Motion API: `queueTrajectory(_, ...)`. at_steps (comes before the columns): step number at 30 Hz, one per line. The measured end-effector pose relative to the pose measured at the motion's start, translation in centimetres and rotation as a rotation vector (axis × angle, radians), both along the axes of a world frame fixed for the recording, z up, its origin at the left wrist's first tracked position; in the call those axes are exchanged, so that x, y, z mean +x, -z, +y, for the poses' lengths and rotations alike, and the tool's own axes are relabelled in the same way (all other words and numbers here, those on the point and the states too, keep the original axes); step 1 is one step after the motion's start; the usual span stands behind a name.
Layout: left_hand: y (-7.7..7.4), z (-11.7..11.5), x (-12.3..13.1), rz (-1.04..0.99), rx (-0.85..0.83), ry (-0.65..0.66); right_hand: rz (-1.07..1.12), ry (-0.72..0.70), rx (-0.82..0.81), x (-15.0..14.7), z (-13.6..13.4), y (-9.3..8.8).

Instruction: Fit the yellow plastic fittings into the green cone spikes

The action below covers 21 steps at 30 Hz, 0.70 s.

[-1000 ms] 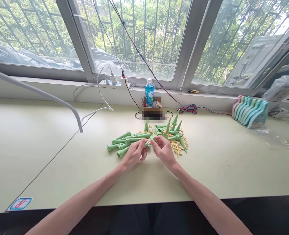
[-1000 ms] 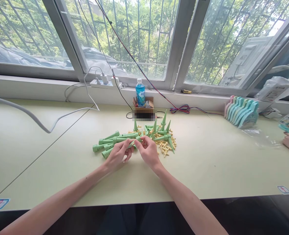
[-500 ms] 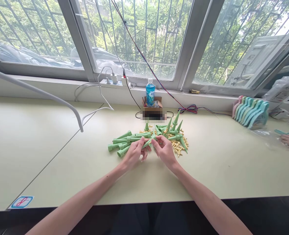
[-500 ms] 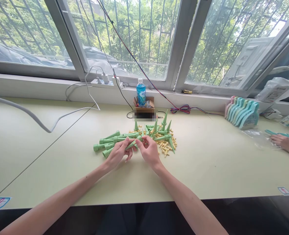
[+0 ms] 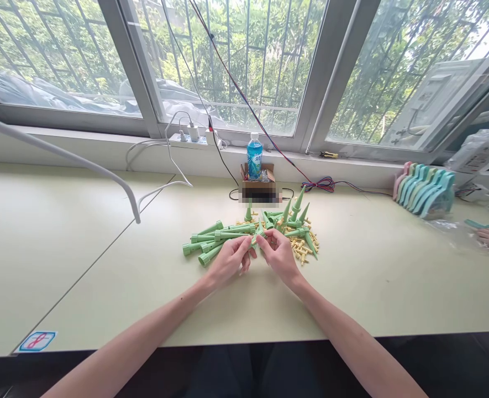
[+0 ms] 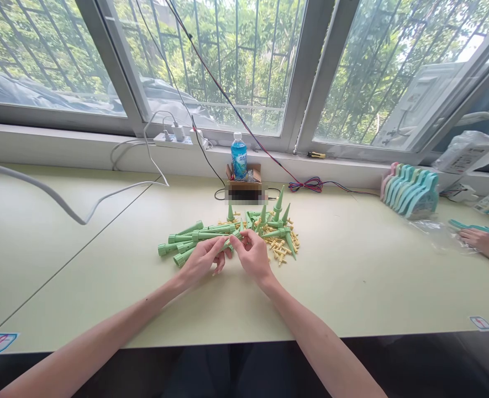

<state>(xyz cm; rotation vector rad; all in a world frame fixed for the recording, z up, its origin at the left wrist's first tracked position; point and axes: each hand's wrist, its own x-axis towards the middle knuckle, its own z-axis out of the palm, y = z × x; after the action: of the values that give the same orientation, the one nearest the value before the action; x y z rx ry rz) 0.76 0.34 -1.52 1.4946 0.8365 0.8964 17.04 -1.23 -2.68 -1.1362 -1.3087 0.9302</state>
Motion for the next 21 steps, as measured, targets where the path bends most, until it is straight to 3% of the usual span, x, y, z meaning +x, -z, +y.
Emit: queueTrajectory(21,-0.20,-0.21,-0.02,0.080,0.059,0.019,-0.001,-0.032,-0.001,0.26,0.20,0.76)
